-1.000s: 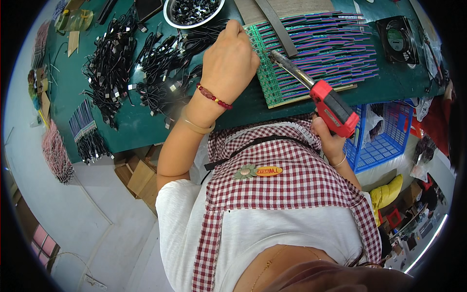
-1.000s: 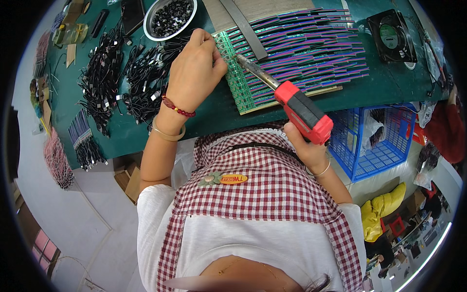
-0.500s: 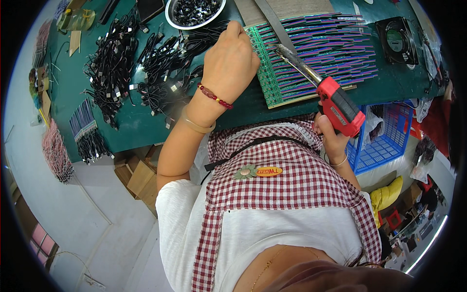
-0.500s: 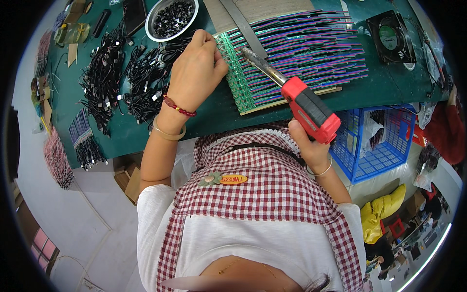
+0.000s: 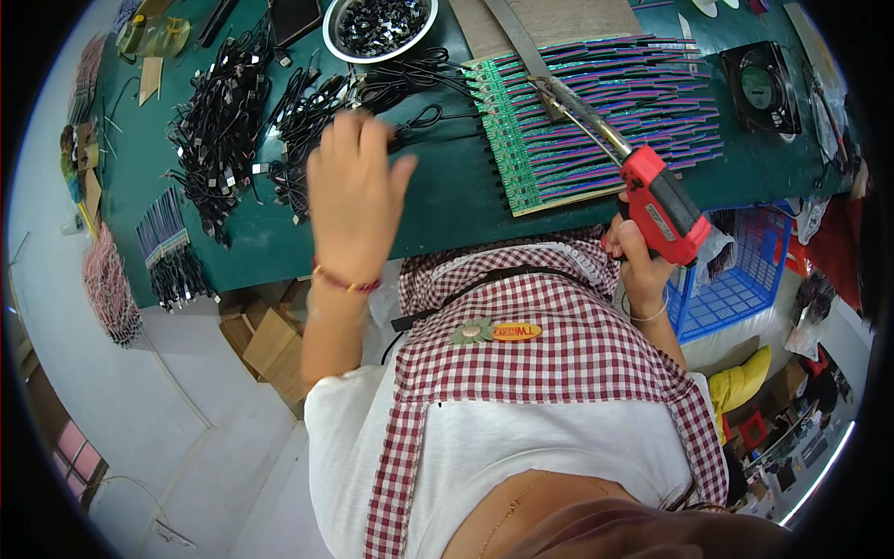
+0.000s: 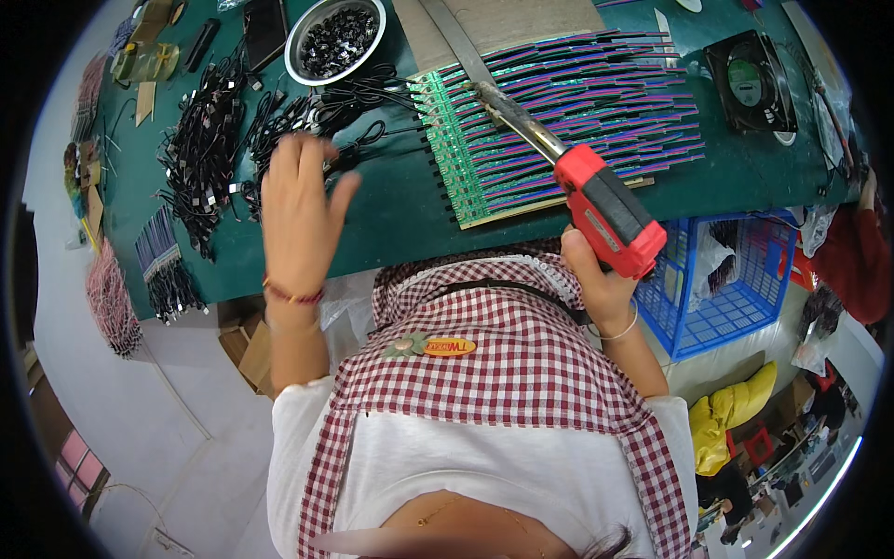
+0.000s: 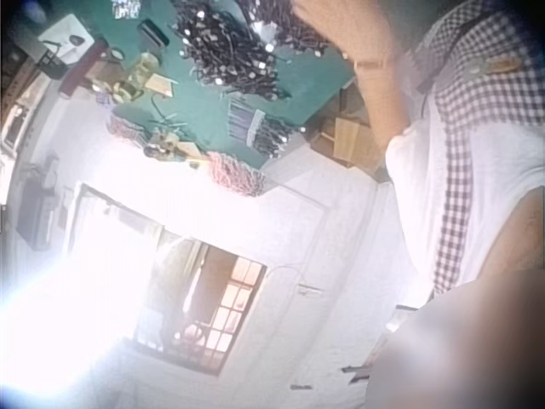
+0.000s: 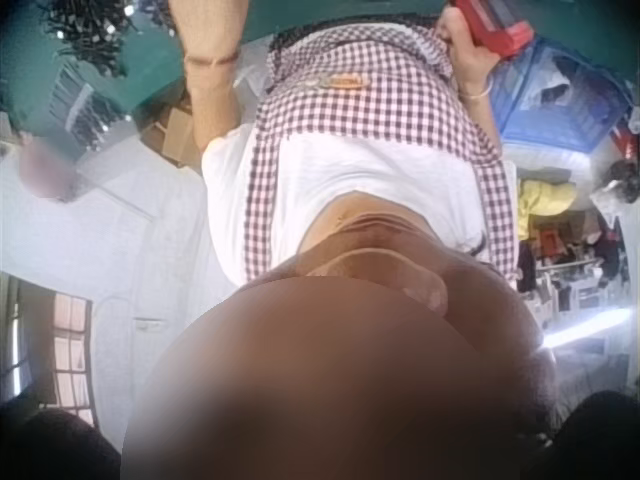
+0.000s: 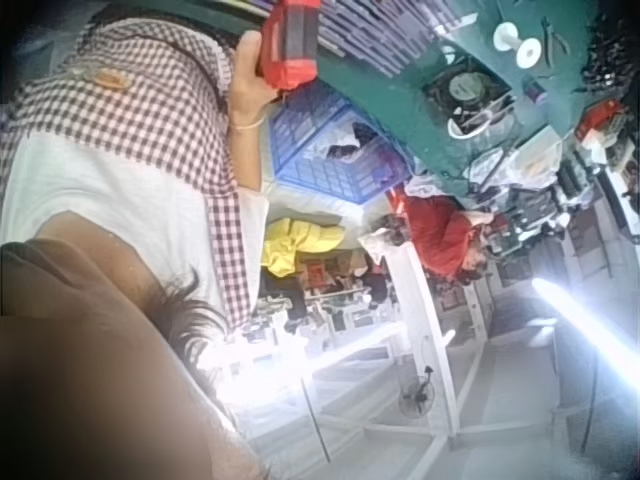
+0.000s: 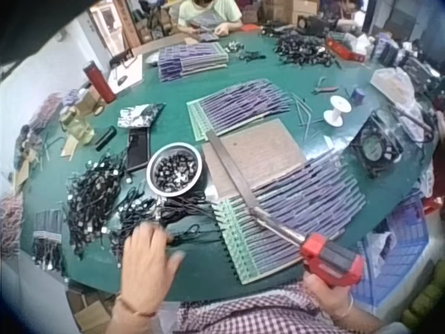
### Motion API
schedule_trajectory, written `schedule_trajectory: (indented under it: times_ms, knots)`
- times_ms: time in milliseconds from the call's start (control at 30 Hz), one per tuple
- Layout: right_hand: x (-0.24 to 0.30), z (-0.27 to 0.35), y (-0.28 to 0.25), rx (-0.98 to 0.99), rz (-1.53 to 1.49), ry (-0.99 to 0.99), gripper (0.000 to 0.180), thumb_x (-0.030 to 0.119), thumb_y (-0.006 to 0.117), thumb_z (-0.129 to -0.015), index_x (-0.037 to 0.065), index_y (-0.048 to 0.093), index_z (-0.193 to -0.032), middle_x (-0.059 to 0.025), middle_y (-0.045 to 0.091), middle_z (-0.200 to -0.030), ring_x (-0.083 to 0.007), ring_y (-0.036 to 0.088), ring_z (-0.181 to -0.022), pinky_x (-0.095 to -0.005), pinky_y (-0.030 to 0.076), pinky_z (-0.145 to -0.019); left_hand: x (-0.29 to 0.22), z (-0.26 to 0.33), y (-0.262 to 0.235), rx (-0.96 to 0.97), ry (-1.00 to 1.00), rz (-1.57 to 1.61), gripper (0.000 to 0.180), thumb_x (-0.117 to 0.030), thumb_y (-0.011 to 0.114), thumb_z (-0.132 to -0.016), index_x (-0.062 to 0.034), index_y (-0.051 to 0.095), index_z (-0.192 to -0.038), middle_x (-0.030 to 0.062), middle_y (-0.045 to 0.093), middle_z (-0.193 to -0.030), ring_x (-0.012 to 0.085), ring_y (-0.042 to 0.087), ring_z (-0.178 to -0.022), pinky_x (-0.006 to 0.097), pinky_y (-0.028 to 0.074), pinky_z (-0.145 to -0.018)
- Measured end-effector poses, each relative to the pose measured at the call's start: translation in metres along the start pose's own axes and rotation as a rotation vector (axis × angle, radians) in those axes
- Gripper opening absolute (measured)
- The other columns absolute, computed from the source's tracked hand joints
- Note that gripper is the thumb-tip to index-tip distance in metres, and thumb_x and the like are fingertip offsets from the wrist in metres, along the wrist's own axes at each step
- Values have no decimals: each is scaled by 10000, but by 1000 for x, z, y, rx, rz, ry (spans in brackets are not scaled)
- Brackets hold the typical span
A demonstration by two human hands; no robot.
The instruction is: The person applies hot glue to electronic components on printed circuit boards using a hot glue gun.
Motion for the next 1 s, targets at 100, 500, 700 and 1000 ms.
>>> schedule_trajectory:
  times_ms: [100,500,700,1000]
  knots:
    - [3,-3,1,2,-69,36,317,85,524,-848,-56,465,-1126,-61,485,-635,-96,418,-516,-238,374,-506,21,40,-4,281,17,-181,300,-69,699,-650,-60,540,-905,78,510,-946,272,501,-885,364,403,-735]
    - [21,-12,11,31,-228,-54,303,104,503,-860,-48,458,-1118,-61,464,-637,-95,400,-495,-236,371,-476,58,37,11,-123,-111,480,185,-101,506,-901,8,472,-1047,104,592,-858,131,565,-810,258,443,-703]
    - [30,-12,19,-8,-312,-56,310,93,509,-853,-58,454,-1119,-64,472,-623,-95,408,-489,-232,375,-472,33,7,15,-379,-75,1721,196,4,476,-877,-16,447,-1069,87,524,-946,207,541,-934,411,405,-904]
    - [32,-13,19,-33,-352,-42,311,70,522,-843,-70,458,-1113,-61,475,-597,-93,421,-485,-237,394,-475,11,47,31,-519,-147,525,266,51,583,-744,-6,499,-989,101,548,-1013,229,540,-950,331,425,-854]
Point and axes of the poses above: each hand's wrist, its own z-axis away from the middle knuckle, its own y-axis out of the palm, x = y × z, the point moved 2 cm from there along -z, towards the middle knuckle
